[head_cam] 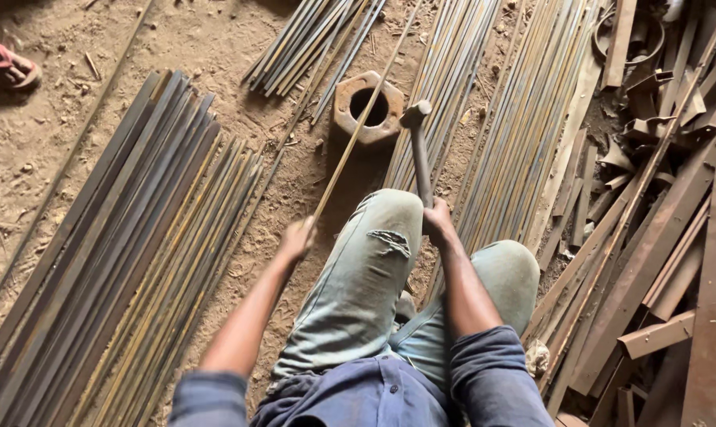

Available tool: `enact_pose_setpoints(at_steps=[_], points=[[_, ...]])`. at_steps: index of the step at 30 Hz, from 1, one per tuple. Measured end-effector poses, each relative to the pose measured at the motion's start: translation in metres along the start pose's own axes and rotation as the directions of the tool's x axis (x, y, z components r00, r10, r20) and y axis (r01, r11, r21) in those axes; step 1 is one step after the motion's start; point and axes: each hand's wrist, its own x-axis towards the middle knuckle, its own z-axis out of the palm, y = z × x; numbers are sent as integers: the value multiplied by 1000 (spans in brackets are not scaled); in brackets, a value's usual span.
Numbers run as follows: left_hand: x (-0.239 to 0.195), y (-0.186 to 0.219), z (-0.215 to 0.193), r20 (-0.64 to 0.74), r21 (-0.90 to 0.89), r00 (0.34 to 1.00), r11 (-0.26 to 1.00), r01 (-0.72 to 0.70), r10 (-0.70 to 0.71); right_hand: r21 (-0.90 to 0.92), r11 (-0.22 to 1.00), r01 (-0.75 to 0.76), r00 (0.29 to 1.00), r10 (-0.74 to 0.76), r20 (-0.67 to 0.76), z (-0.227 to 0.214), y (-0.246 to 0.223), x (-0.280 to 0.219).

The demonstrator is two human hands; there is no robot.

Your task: The person sits on the ground and repeatedly strikes the end of a metal rod with a sledgehammer against a hexagonal anvil to sharpen or shape the tip. The person handles the rod with both hands, adjusting its position between strikes.

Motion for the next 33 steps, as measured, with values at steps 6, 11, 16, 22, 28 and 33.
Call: enact_pose_setpoints(at_steps=[6, 11, 16, 22, 28, 33], points=[[-118, -94, -37, -217, 235, 971, 959, 156, -104, -89, 960, 265, 951, -276, -142, 6, -49, -18], [-188, -110, -63, -180, 317, 983, 948, 27, 33, -219, 771, 598, 752, -634, -181, 9, -82, -10], [-220, -112, -77, -206, 367, 960, 894, 257, -191, -366, 796, 482, 792, -575, -206, 24, -76, 7], [-243, -104, -81, -217, 291, 972, 946, 147, -84, -585, 803, 115, 942, -276, -193, 25, -21, 15], [-189, -83, -66, -242, 207, 965, 966, 156, -104, -723, 681, -114, 976, -59, -209, 5, 29, 35], [-40, -22, -30, -55, -143, 976, 965, -218, 212, -724, 671, -157, 972, -26, -234, 14, 21, 33]])
